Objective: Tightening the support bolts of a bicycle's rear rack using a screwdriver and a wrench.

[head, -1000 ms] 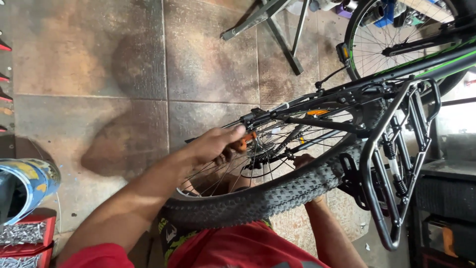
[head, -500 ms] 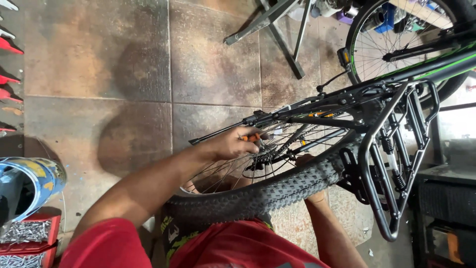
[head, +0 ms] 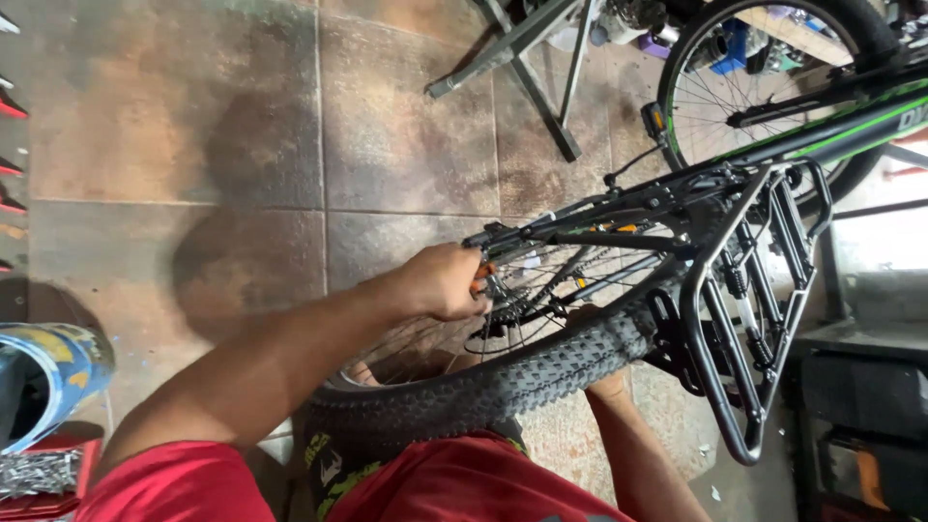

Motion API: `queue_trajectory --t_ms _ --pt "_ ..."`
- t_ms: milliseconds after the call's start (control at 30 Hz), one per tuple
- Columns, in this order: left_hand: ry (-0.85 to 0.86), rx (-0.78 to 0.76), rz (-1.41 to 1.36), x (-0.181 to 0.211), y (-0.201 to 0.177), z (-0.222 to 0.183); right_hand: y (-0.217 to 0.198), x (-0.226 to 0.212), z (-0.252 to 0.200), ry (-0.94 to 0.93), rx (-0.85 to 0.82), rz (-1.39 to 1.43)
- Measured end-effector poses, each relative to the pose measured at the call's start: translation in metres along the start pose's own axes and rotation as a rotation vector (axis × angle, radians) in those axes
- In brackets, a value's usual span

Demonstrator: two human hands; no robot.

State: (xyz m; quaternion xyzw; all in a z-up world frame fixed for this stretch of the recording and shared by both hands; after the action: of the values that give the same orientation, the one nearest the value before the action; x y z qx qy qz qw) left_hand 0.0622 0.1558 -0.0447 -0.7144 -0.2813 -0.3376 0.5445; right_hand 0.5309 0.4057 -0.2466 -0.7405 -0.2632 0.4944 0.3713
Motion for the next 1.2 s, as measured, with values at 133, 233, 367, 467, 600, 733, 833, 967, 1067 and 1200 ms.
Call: queue_trajectory --t_ms 133,233,367,467,600,733,833,967,1067,1200 --pt "-0.086 -0.199 -0.433 0.011 -0.047 -0.035 -0.002 0.002 -0.006 0.011 -0.027 0.016" --pt "-0.199 -0.101 -1.235 0.005 -0.043 -0.043 -0.005 0.008 0.002 0.011 -0.050 0.050" --pt "0.013 0.262 -0.776 -0.019 -0.006 -0.014 -0.011 0.015 0.023 -0.022 -0.072 0.101" --pt "0.159 0.569 -0.410 -0.028 0.017 -0.006 -0.013 0.015 0.021 -0.075 -0.082 0.141" --pt "0.193 0.715 -0.831 -0.006 -0.007 -0.037 -0.012 0.026 0.030 -0.145 -0.104 0.220" --pt "-0.217 0.481 -1.369 -0.050 0.032 0.003 0.001 0.026 0.010 -0.181 -0.123 0.263" --pt "-0.312 0.398 -1.615 -0.013 0.020 -0.004 0.005 0.029 -0.006 -0.220 -0.127 0.305" --pt "-0.105 0.234 -1.753 -0.023 0.026 0.015 -0.030 -0.059 0.021 -0.286 -0.128 0.382" --pt "-0.064 0.183 -1.569 -0.028 0.008 0.023 -0.050 -0.123 0.015 -0.177 0.061 0.588" --pt "0.050 0.219 -1.264 -0.041 -0.018 0.026 -0.009 -0.040 -0.023 -0.080 0.279 0.763"
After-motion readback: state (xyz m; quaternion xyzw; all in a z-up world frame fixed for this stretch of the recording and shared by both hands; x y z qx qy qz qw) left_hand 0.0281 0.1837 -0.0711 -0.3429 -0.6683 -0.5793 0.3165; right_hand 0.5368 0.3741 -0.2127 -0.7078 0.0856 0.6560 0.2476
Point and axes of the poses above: each hand's wrist, its own z-axis towards the middle knuckle, its own y-axis out of the palm, x = y × z, the point moved 4 cm from there along z, towards the middle knuckle, and after that the axes turned 1 degree about z, right-handed, at the moved point
